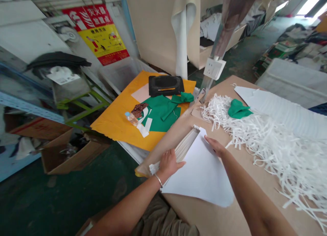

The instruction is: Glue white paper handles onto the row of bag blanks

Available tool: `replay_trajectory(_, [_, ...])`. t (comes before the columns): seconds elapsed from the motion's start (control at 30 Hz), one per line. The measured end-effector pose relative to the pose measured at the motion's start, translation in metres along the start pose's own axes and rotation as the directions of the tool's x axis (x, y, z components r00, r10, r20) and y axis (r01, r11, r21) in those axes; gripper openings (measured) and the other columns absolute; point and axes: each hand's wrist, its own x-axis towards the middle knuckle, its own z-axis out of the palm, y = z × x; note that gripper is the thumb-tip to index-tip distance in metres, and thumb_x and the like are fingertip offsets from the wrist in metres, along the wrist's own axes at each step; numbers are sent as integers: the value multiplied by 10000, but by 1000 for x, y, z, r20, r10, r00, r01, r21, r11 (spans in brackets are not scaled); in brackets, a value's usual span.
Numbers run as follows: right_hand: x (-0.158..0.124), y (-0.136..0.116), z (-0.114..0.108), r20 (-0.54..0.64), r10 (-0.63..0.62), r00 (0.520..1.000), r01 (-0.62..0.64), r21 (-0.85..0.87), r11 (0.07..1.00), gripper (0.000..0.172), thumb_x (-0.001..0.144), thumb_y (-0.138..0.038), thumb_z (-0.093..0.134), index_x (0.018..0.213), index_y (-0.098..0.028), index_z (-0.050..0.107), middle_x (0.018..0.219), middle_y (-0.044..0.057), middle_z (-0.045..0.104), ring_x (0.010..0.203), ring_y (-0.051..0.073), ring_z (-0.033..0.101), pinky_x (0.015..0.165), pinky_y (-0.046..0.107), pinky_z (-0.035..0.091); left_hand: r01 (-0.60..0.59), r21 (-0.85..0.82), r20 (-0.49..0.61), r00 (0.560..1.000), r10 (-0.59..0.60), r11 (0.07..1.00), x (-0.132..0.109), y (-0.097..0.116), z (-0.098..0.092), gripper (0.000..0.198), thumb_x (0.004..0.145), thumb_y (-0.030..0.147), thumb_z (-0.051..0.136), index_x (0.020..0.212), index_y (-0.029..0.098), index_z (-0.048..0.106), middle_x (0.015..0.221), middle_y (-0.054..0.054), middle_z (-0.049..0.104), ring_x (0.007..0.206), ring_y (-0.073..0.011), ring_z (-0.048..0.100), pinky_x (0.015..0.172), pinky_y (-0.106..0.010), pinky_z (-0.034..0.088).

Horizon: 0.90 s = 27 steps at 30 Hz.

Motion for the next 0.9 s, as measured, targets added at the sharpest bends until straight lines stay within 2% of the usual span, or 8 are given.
replay_trajectory(0.17, [42,-16,12,142,162,977,-171,55,984,572,720,-593,811,1054,-143,697,949,144,789,843,303,760,783,445,630,19,-39,44,999,-17,999,6,-6,-2,779,798,650,700,1304,86,519,1249,-226,646,1198,-374,601,1015,-419,416])
replay_trajectory(0.37, [37,0,6,189,143,972,-173,155,973,557,740,-510,822,1144,-165,652,1014,115,792,824,258,765,799,403,638,76,-210,170,985,-40,975,24,-29,3,928,704,666,761,1370,84,481,1298,-227,636,1223,-391,599,999,-415,448])
replay_trajectory(0.47, [36,1,4,219,144,965,-186,186,965,575,714,-456,856,1167,-171,646,1052,118,787,843,256,766,814,396,637,90,-396,236,972,7,914,44,-46,2,832,740,672,714,1333,117,534,1309,-191,649,1211,-352,617,983,-390,471])
replay_trajectory(0.53, [40,-4,2,239,148,960,-197,197,960,569,705,-433,870,1159,-164,655,1059,123,786,851,254,764,813,384,636,123,-521,329,942,66,845,63,-56,-2,742,764,678,679,1250,123,605,1251,-160,690,1149,-328,649,944,-379,496])
replay_trajectory(0.63, [51,-14,-2,226,164,960,-209,189,960,505,741,-482,839,1082,-147,676,990,118,793,802,234,758,756,350,637,210,-646,509,835,209,734,90,-63,-8,687,697,651,752,1143,132,687,1158,-104,742,1068,-302,682,898,-359,525])
replay_trajectory(0.7, [57,-21,-3,214,180,960,-218,168,961,465,761,-512,816,1024,-150,689,943,107,795,771,222,752,723,332,635,250,-669,571,776,268,701,99,-63,-10,654,657,616,793,1102,142,725,1122,-74,760,1037,-291,693,887,-352,536])
replay_trajectory(0.73, [60,-24,-3,214,190,958,-225,158,961,452,767,-518,808,1014,-157,694,937,101,795,766,219,751,723,332,635,251,-668,578,768,276,700,101,-62,-10,631,653,601,799,1086,146,739,1106,-65,766,1024,-288,697,887,-354,539])
replay_trajectory(0.9, [66,-37,4,232,240,943,-277,146,950,497,725,-467,847,1098,-173,699,996,87,795,848,246,761,804,380,639,123,-676,441,857,266,726,82,-52,-7,572,719,514,784,1191,195,736,1173,-41,754,1060,-283,690,956,-369,535])
